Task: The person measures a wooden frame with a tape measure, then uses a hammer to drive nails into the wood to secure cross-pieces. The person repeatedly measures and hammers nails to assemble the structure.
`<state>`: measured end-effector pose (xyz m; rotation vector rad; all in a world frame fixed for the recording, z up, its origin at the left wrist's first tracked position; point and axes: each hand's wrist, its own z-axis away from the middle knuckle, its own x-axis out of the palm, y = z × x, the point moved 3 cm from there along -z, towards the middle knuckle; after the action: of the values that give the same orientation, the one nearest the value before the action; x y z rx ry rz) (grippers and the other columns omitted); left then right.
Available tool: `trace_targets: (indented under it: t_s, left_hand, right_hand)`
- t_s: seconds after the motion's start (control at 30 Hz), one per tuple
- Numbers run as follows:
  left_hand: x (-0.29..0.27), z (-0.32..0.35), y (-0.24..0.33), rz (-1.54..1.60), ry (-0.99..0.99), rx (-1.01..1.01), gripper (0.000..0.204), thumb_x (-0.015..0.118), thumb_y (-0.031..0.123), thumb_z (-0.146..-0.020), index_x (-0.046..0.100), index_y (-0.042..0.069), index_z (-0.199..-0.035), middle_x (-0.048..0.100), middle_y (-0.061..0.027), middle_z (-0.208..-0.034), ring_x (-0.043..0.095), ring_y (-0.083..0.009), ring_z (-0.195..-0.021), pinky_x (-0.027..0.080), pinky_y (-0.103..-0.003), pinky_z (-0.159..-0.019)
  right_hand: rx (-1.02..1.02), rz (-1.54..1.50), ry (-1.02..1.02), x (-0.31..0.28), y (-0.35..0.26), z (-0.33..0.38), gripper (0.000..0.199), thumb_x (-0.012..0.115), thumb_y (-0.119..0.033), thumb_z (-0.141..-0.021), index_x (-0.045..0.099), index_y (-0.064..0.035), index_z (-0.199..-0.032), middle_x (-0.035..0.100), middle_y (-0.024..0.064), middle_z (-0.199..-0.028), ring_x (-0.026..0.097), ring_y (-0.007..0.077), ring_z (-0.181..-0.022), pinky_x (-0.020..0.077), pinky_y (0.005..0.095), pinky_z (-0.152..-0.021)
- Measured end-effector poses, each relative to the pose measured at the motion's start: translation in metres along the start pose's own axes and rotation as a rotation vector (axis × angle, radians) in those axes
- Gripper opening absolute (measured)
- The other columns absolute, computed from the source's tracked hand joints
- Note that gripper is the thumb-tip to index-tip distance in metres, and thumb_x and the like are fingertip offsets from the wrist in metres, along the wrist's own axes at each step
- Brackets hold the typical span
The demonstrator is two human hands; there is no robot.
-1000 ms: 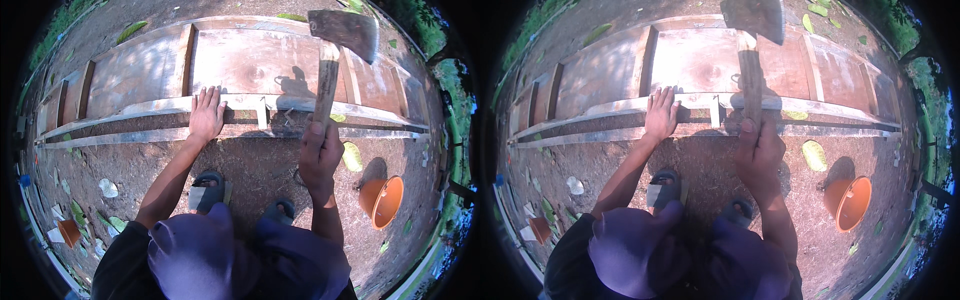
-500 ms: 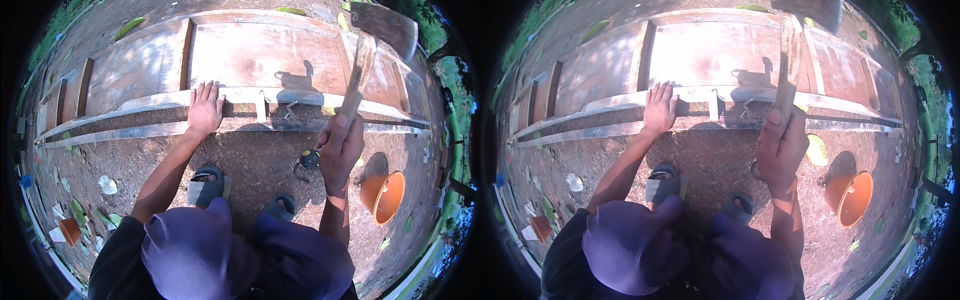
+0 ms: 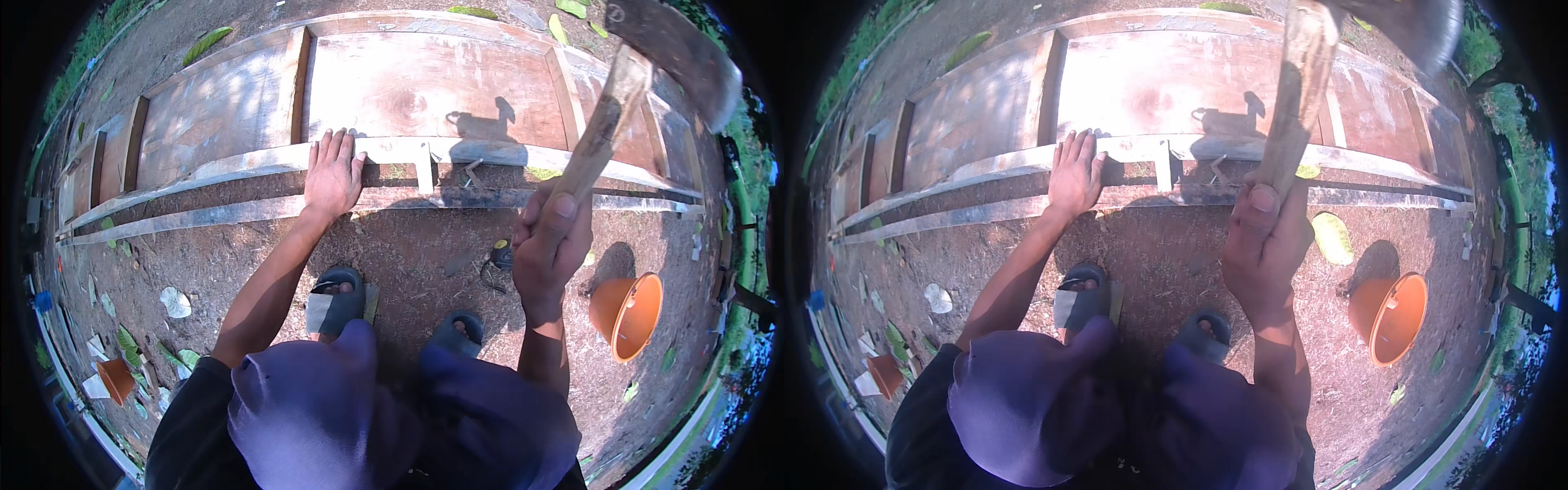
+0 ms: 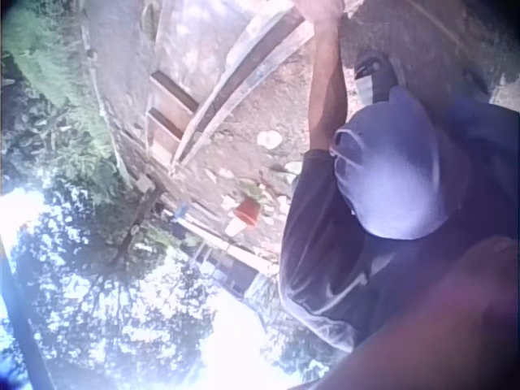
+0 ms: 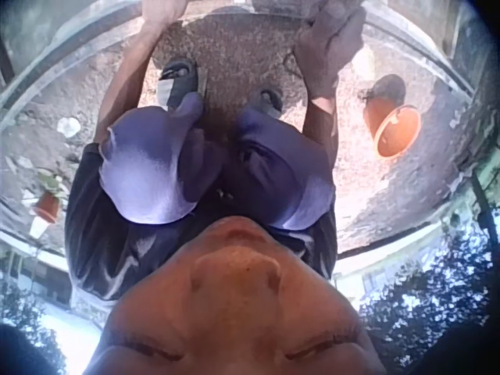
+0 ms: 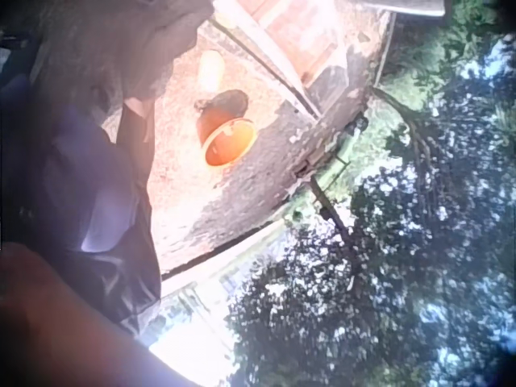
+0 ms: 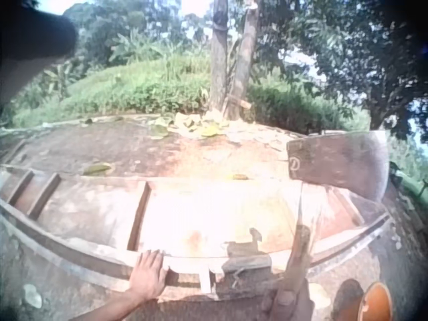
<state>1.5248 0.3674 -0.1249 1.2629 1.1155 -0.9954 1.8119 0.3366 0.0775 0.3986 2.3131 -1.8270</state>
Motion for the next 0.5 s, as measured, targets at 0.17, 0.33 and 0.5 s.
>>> trace_targets:
  t_s: [0.17,0.33,0.5]
  left_hand:
    - [-0.002,-0.006,0.020,0.063,-0.036,0.005,0.058,0.036,0.038,-0.109,0.040,0.002,-0.155,0.040,-0.0164,-0.161,0.026,-0.0334,-0.155,0.018,-0.050,-0.128]
    - [0.001,-0.009,0.016,0.040,-0.054,0.021,0.059,0.034,0.040,-0.110,0.040,0.002,-0.155,0.038,-0.0165,-0.162,0.026,-0.0327,-0.155,0.017,-0.049,-0.129]
    - [-0.006,0.001,0.005,0.028,-0.016,-0.016,0.058,0.034,0.039,-0.110,0.041,0.001,-0.153,0.041,-0.0177,-0.160,0.028,-0.0335,-0.154,0.018,-0.049,-0.128]
  right_hand:
    - [-0.029,0.189,-0.053,0.012,0.121,0.054,0.041,0.047,-0.044,-0.109,0.047,-0.0027,-0.106,0.059,0.0133,-0.077,0.059,0.0257,-0.059,0.0508,0.0450,-0.057]
    - [0.031,0.492,-0.224,0.032,0.104,0.045,0.032,0.048,-0.033,-0.110,0.053,-0.0028,-0.101,0.057,0.0132,-0.063,0.060,0.0294,-0.056,0.0485,0.0435,-0.055]
    - [-0.091,-0.176,0.035,0.009,0.015,0.014,0.044,0.044,-0.043,-0.111,0.052,-0.0011,-0.100,0.058,0.0087,-0.075,0.056,0.0125,-0.058,0.0434,0.0319,-0.050]
